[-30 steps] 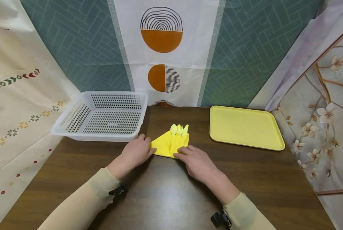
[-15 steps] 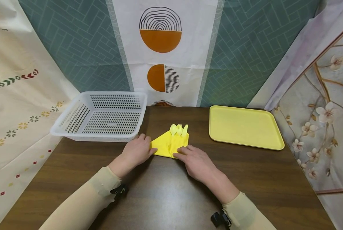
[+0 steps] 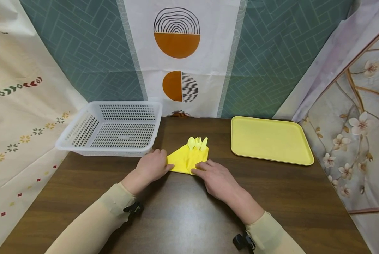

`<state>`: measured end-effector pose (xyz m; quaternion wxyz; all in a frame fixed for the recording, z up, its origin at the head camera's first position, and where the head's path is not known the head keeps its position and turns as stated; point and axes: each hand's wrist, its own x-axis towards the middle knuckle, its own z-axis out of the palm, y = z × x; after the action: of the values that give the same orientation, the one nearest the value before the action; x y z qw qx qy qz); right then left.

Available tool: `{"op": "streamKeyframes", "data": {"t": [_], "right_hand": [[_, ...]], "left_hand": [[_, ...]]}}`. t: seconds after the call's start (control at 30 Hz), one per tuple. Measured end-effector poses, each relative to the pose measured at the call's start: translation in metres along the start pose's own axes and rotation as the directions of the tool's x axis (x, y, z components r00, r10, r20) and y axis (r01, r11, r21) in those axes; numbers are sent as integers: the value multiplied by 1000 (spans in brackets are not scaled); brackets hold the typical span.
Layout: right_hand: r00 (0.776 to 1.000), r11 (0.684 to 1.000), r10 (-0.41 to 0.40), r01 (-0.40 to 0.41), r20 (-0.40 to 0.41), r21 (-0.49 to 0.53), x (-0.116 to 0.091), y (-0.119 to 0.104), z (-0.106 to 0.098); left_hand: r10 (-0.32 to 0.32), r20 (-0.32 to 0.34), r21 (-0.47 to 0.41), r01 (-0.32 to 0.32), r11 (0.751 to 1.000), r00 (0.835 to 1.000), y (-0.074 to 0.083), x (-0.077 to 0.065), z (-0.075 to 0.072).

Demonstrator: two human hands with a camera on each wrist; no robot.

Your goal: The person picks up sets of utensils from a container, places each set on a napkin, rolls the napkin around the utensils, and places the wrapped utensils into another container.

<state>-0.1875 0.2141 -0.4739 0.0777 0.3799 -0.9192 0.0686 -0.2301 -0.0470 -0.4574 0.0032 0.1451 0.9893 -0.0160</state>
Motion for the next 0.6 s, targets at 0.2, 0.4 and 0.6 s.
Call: {"op": "streamKeyframes", "data": {"t": [0.2, 0.4, 0.6], "right_hand": [[1000, 1000, -5, 5, -2, -3, 0, 0, 0], [1000, 1000, 1, -1, 0, -9, 0, 0, 1], [1000, 1000, -3, 3, 1, -9, 0, 0, 0]], "left_hand": [[-16, 33, 10, 16, 1000, 999, 0, 2, -2], [-10, 37, 15, 9, 1000, 999, 0, 3, -1], [8, 13, -23, -8, 1000, 1000, 0, 5, -1]]}}
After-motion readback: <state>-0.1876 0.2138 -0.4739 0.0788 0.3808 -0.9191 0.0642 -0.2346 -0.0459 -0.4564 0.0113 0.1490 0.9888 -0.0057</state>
